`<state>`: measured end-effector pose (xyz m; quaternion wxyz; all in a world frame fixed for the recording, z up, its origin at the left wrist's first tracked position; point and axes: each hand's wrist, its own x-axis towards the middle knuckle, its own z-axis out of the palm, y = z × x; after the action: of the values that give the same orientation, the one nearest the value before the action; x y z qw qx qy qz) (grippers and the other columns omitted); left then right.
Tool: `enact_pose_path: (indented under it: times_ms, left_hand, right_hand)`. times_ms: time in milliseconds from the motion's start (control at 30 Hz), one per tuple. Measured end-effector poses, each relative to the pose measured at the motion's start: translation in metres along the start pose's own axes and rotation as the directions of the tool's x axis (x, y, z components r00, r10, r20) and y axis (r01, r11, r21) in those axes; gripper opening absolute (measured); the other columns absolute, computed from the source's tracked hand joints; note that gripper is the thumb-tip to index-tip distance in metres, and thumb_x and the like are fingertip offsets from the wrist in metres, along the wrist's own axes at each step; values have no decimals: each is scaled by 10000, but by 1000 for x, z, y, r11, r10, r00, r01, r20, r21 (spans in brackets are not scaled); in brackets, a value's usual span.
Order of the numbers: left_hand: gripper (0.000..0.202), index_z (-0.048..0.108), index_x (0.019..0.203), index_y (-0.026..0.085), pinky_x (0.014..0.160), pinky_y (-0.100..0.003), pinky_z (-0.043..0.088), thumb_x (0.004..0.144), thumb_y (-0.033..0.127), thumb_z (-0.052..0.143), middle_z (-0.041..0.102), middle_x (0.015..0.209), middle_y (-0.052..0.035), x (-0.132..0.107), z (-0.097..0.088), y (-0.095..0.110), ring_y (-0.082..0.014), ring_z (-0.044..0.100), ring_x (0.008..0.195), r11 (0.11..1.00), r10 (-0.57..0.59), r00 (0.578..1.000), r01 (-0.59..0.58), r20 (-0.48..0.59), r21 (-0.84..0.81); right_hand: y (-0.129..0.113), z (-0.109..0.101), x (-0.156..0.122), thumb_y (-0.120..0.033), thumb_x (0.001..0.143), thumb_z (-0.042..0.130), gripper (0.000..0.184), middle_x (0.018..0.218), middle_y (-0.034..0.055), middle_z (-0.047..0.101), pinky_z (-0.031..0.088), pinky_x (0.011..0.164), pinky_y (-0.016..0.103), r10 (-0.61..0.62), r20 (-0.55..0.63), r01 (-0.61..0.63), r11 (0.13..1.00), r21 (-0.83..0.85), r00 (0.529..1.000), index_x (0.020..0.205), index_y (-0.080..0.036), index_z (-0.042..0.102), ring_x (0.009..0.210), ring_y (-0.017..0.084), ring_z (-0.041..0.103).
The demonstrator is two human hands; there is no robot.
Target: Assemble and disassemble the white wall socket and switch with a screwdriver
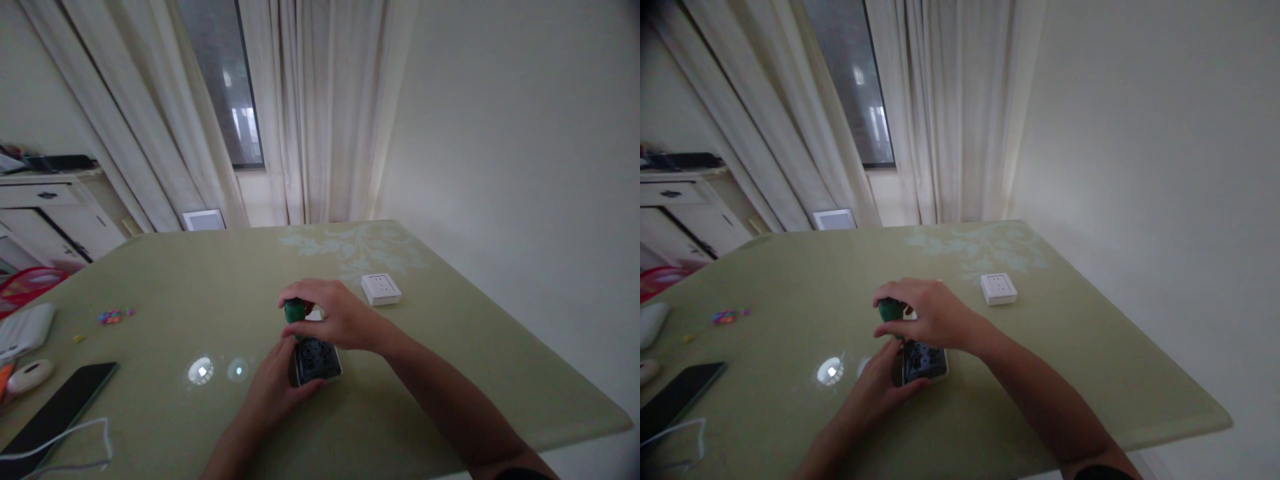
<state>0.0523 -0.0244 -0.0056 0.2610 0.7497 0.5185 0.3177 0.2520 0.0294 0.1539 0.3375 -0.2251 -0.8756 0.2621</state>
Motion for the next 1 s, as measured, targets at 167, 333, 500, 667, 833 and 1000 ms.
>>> enact_pose_path:
  times_ms: [167,333,500,667,833,1000]
  left_hand:
    - [559,693,1279,248,977,-469,631,786,428,887,774,1270,-108,1,2,-2,-413,745,1185,1000,-12,1000,12,-17,7]
    - [611,672,1326,264,1070,-509,593,787,452,888,747,1361,-125,2,5,-6,-429,704,1280,1000,-7,1000,7,-18,-9]
    - [616,633,1368,253,1084,-532,577,809,372,863,711,1416,-140,1,7,1,-398,690,1294,1000,6,1000,-6,-23,-24]
    - [711,605,1417,252,1144,-521,537,787,376,910,673,1466,-152,-5,8,14,-380,657,1342,991,67,996,-59,64,-119]
    - [366,656,1382,239,1058,-432,593,1072,422,586,714,1401,-136,24,-9,11,-303,702,1275,987,121,989,-129,86,97]
    - [222,771,1178,195,1093,-481,552,1082,198,571,772,1222,-127,108,-23,0,-298,717,1215,947,53,995,-78,88,312]
  right_hand:
    - [-10,0,-4,-190,1054,693,431,1388,86,735,518,1090,367,17,123,-25,997,67,992,1469,-250,591,1275,216,688]
    - [-9,5,-5,-274,971,816,275,1095,35,757,558,855,305,88,6,-88,996,-6,996,1209,-229,686,941,184,707]
    - [8,4,-18,-396,896,883,346,1056,36,772,592,776,298,190,-220,-153,972,177,957,1161,-240,723,876,186,724]
    - [53,-14,-57,-555,745,967,500,653,-66,668,405,417,166,513,-689,-122,838,533,512,892,-231,616,465,79,543]
    - [85,3,-91,-626,633,992,640,695,-8,769,469,374,192,657,-672,-92,735,672,342,846,-239,528,415,125,630]
    - [87,13,-93,-519,552,1049,651,842,26,825,619,542,240,756,-559,-48,608,793,340,772,-224,512,587,177,774]
